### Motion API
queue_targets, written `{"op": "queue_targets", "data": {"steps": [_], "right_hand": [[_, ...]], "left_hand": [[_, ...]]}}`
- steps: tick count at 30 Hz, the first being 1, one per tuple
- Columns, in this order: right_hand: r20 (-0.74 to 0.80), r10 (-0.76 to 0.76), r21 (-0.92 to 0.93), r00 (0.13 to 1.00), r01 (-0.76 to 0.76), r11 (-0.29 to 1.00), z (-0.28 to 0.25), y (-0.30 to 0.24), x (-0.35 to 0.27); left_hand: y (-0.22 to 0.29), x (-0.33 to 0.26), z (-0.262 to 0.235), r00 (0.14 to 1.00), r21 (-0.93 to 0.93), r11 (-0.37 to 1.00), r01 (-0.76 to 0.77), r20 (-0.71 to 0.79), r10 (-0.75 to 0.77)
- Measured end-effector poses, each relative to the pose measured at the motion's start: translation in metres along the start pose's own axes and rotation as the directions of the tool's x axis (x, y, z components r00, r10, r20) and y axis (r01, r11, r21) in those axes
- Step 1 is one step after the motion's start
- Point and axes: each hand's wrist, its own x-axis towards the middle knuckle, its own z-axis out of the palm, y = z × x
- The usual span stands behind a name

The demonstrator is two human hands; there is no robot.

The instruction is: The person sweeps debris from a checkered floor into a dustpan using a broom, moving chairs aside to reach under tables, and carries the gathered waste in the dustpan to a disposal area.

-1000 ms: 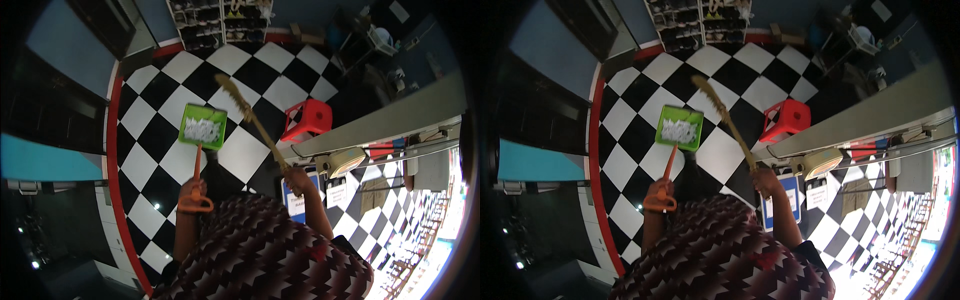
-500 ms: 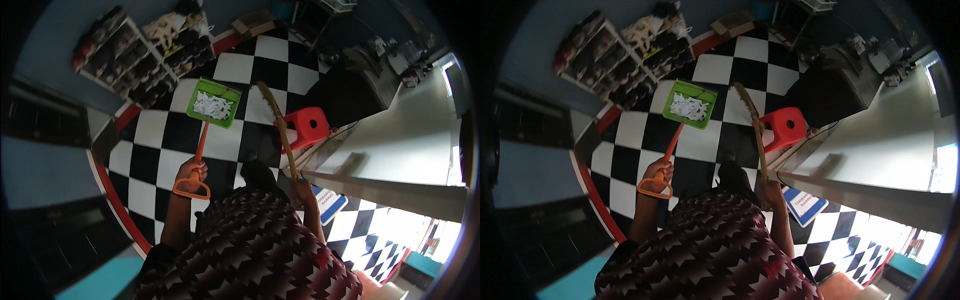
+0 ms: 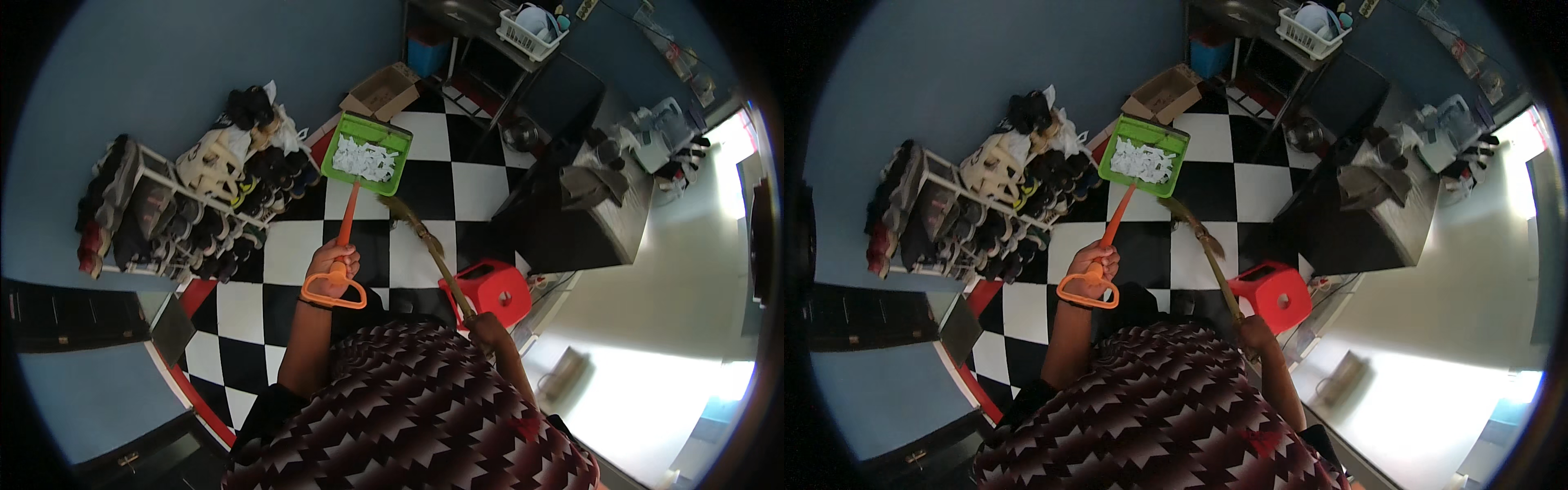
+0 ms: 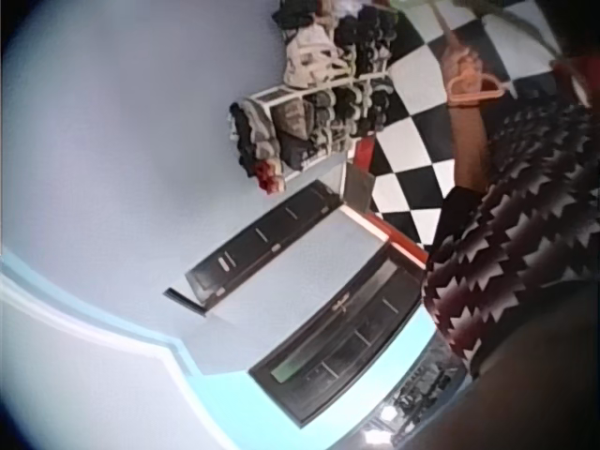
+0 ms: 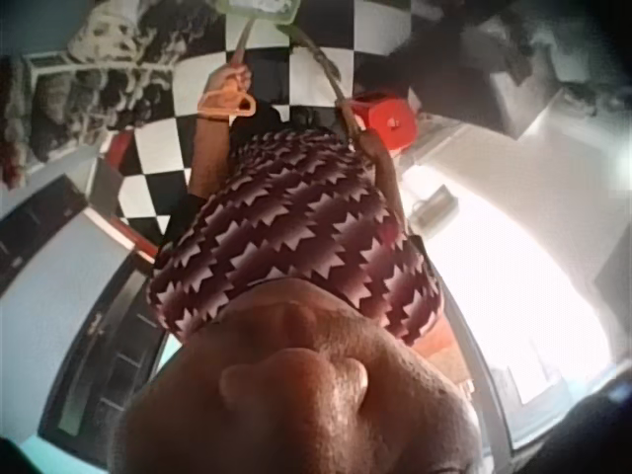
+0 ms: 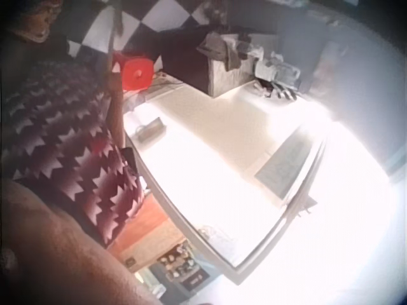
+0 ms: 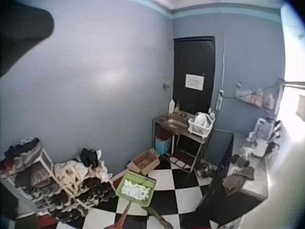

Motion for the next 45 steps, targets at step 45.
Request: {"op": "queue_targets", "data": {"steps": [45], "right_hand": [[-0.024, 0.331, 0.187, 0.943, -0.321, 0.929, -0.431, -0.186, 0.248]], "left_hand": [[-0.007, 0.607, 0.071, 0.833, 0.817, -0.265, 0.513, -0.399, 0.383]]}}
